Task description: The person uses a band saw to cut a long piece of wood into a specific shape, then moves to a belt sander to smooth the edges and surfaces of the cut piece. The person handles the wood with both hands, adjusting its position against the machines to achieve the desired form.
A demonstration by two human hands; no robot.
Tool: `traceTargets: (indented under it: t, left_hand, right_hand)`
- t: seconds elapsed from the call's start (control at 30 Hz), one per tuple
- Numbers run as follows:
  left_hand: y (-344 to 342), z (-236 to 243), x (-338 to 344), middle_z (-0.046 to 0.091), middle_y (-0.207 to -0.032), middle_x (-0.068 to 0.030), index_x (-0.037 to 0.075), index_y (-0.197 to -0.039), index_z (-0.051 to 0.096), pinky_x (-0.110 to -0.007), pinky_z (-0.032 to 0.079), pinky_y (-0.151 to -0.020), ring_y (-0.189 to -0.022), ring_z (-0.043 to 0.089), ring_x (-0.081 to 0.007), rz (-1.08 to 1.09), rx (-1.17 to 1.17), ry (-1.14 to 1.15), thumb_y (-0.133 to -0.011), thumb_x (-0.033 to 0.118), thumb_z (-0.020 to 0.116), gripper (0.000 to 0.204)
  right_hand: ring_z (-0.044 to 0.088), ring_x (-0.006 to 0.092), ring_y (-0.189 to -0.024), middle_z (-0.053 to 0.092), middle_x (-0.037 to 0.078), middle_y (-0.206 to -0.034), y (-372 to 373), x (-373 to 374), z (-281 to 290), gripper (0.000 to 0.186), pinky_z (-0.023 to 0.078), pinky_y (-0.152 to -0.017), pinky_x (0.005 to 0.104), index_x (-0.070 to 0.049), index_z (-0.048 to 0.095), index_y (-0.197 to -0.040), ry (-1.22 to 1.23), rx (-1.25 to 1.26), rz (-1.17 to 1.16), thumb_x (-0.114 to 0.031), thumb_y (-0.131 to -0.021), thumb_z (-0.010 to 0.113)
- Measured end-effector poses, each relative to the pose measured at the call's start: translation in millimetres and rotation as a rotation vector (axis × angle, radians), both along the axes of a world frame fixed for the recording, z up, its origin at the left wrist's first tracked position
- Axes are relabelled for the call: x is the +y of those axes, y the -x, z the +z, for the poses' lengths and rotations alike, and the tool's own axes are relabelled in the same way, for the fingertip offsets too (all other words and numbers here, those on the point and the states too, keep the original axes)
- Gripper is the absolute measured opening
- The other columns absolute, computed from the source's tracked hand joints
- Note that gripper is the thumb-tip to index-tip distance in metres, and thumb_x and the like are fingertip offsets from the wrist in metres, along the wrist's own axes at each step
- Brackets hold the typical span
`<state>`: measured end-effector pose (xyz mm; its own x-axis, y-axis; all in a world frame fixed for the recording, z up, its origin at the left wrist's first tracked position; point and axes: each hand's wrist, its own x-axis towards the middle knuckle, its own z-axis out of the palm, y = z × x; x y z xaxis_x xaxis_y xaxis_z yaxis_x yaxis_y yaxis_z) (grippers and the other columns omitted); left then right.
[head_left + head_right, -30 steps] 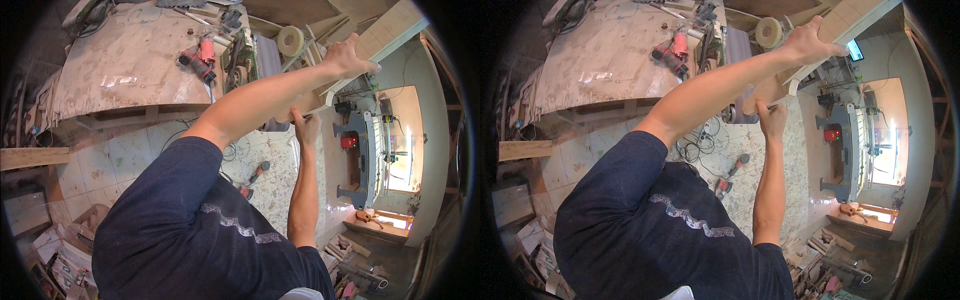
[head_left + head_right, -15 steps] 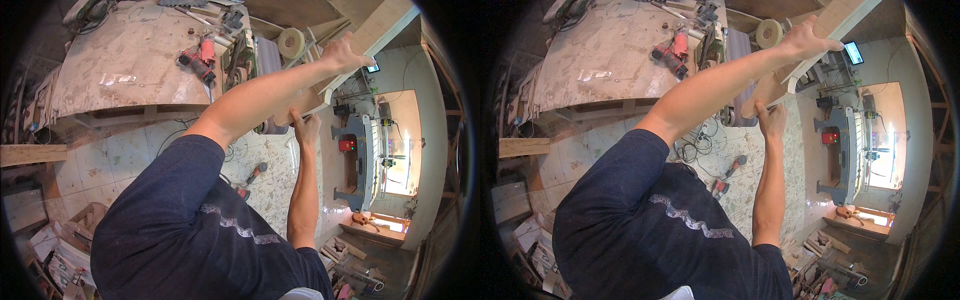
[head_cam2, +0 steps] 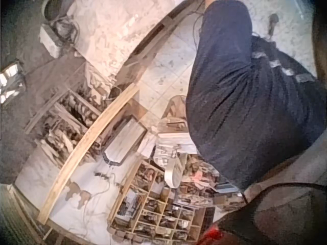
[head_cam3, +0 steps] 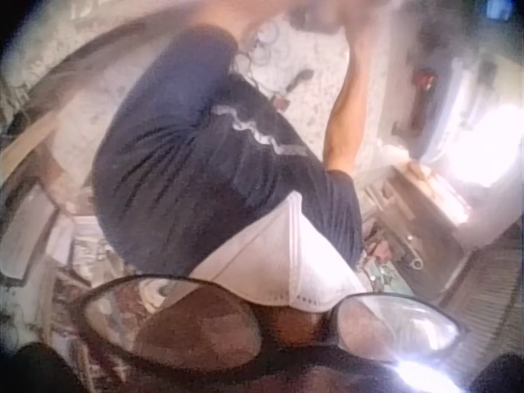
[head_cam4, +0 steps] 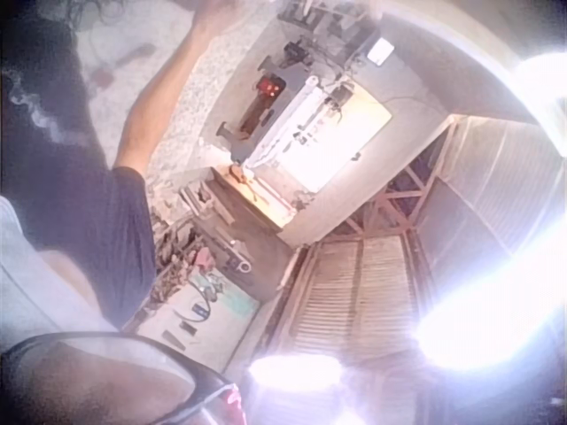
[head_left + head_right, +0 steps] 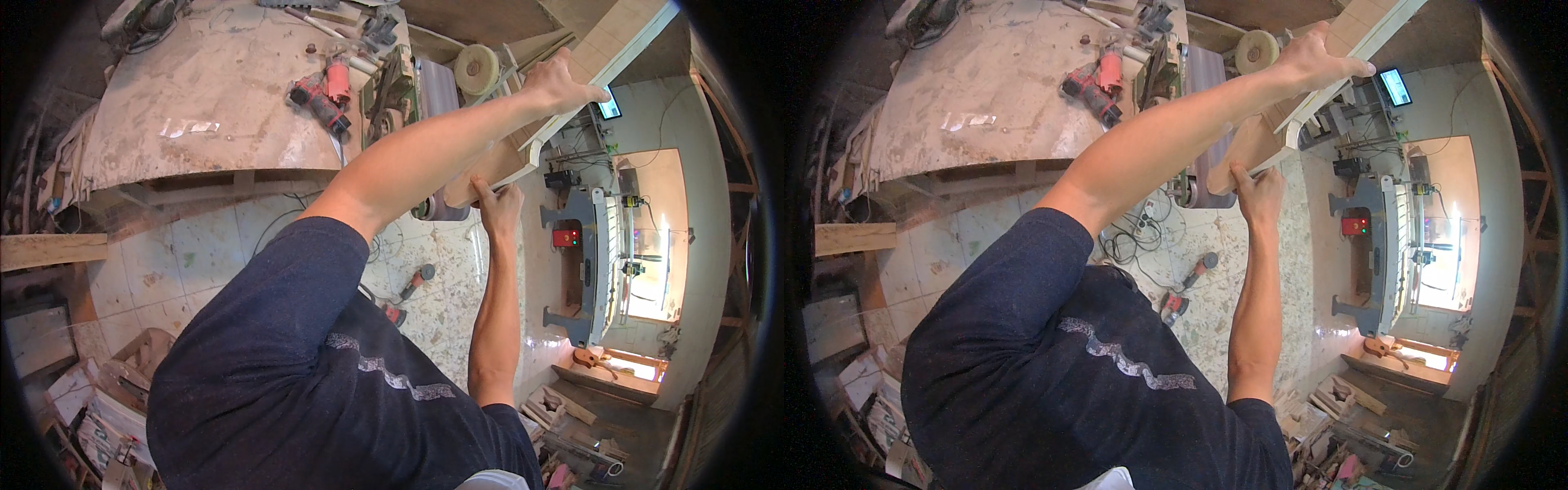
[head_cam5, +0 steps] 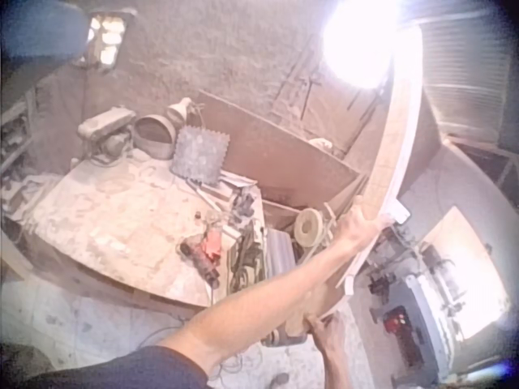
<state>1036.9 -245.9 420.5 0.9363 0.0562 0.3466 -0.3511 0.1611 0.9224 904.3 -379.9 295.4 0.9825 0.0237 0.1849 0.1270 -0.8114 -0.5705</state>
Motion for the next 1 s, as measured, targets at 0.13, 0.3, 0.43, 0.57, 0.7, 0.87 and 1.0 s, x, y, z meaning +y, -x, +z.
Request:
traceTargets:
  t: [0.13,0.3,0.43,0.57,0.7,0.87,1.0]
  left_hand:
    - [-6,0,5,0.057,-0.139,-0.0319,-0.011,-0.152,0.033,-0.04,0.045,-0.114,-0.131,0.058,-0.0386,-0.061,0.016,-0.027,-0.068,0.06,0.084,0.122]
    - [-14,-5,3,0.058,-0.139,-0.0312,-0.011,-0.153,0.032,-0.04,0.046,-0.113,-0.13,0.059,-0.0379,-0.037,0.026,-0.002,-0.068,0.061,0.083,0.123]
    - [-23,-11,-1,0.063,-0.129,-0.0294,-0.009,-0.14,0.048,-0.041,0.046,-0.11,-0.123,0.063,-0.0381,0.038,0.01,0.045,-0.07,0.061,0.083,0.106]
    - [-26,-13,4,0.063,-0.128,-0.0314,-0.011,-0.139,0.048,-0.041,0.048,-0.108,-0.123,0.063,-0.0387,0.03,0.023,0.021,-0.07,0.062,0.082,0.106]
    - [-29,-15,7,0.063,-0.127,-0.0317,-0.012,-0.138,0.047,-0.041,0.05,-0.106,-0.122,0.064,-0.0385,0.033,0.053,0.023,-0.07,0.062,0.082,0.106]
    - [-32,-15,11,0.064,-0.127,-0.0309,-0.012,-0.139,0.047,-0.04,0.051,-0.105,-0.122,0.064,-0.037,0.005,0.098,0.02,-0.07,0.061,0.082,0.107]
    - [-41,-20,10,0.064,-0.127,-0.0299,-0.012,-0.139,0.047,-0.04,0.051,-0.105,-0.122,0.064,-0.0363,0.018,0.129,0.032,-0.069,0.06,0.083,0.107]
  right_hand:
    - [0.076,0.0273,-0.067,0.074,0.023,-0.074,-4,-3,-4,0.04,0.058,-0.064,0.0384,0.012,0.073,-0.093,-0.037,0.011,-0.001,-0.027,-0.085,0.078]
    - [0.074,0.0245,-0.064,0.074,0.02,-0.075,-7,1,0,0.037,0.059,-0.06,0.036,0.013,0.073,-0.094,0.013,0.044,-0.02,-0.023,-0.085,0.079]
    - [0.073,0.023,-0.06,0.074,0.018,-0.073,-15,-8,-9,0.033,0.058,-0.057,0.0347,0.012,0.073,-0.093,0.074,0.008,-0.023,-0.019,-0.086,0.078]
    - [0.073,0.0234,-0.06,0.073,0.019,-0.072,-14,-4,-4,0.032,0.058,-0.058,0.0352,0.012,0.073,-0.091,0.103,0.006,-0.018,-0.019,-0.085,0.077]
    - [0.073,0.0237,-0.06,0.073,0.019,-0.071,-9,10,10,0.033,0.058,-0.058,0.0355,0.012,0.073,-0.089,0.08,0.065,-0.039,-0.02,-0.084,0.076]
    - [0.073,0.0245,-0.059,0.073,0.019,-0.07,-12,8,10,0.035,0.058,-0.059,0.0362,0.012,0.073,-0.09,0.124,0.071,-0.02,-0.022,-0.083,0.075]
    - [0.073,0.0251,-0.059,0.072,0.019,-0.069,-12,14,17,0.037,0.058,-0.06,0.0367,0.012,0.074,-0.088,0.168,0.11,-0.017,-0.024,-0.083,0.074]
